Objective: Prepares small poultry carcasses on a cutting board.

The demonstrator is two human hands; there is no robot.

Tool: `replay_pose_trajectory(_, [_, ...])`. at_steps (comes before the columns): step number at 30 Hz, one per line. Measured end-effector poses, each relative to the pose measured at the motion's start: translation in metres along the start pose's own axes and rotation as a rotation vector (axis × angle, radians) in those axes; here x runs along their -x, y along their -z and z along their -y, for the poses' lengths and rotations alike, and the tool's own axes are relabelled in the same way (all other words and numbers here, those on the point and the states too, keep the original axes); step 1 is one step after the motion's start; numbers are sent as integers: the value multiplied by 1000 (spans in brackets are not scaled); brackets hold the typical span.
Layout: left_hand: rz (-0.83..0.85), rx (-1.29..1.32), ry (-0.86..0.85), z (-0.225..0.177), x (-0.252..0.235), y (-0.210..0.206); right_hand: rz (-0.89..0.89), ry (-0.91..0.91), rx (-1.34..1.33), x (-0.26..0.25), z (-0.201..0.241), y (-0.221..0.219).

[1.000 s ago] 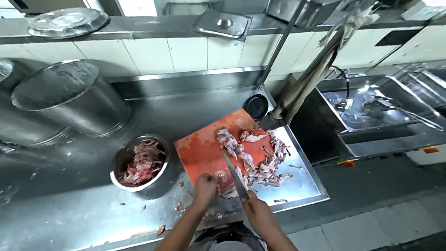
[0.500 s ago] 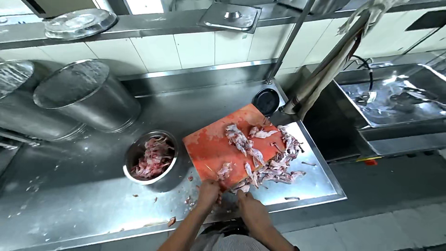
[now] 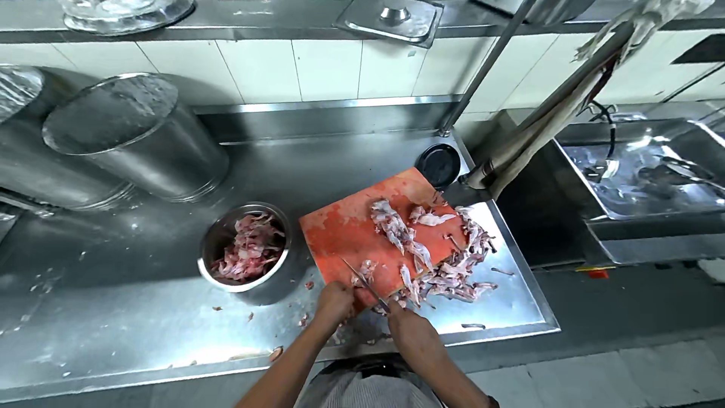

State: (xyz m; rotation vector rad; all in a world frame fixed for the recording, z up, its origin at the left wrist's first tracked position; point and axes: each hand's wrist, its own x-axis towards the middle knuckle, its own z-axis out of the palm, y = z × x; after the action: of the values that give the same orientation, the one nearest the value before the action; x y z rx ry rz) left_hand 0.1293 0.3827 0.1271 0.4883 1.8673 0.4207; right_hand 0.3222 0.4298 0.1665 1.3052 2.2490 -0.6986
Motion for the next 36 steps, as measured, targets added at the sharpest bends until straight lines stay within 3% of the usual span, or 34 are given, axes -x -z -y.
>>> replay_pose_trajectory(4, [0,-125,-31,-2,3,3,75,4,-45,-7,-2,-8])
replay_pose_trajectory(11, [-18,-503,-78,-20,16,13,142,51,-114,-38,28,18])
replay_pose_trajectory(16, [-80,-669,-54,-23,25,9,191,21,-231,-5,-16,-21])
replay_pose_trajectory(19, [-93,-706,-119,-15,25,6,241,-11,-225,9,-25,-33])
replay_pose_trajectory(24, [-76,-786,-279,8,31,4,177,16,-202,-15,8,-18])
replay_pose_trajectory(32, [54,-618,-354,25,60,-6,266,-126,-131,22,-45,-48])
replay_pose_trajectory(36, [155,-175,-385,34,74,17,260,-120,-129,16,-43,-42])
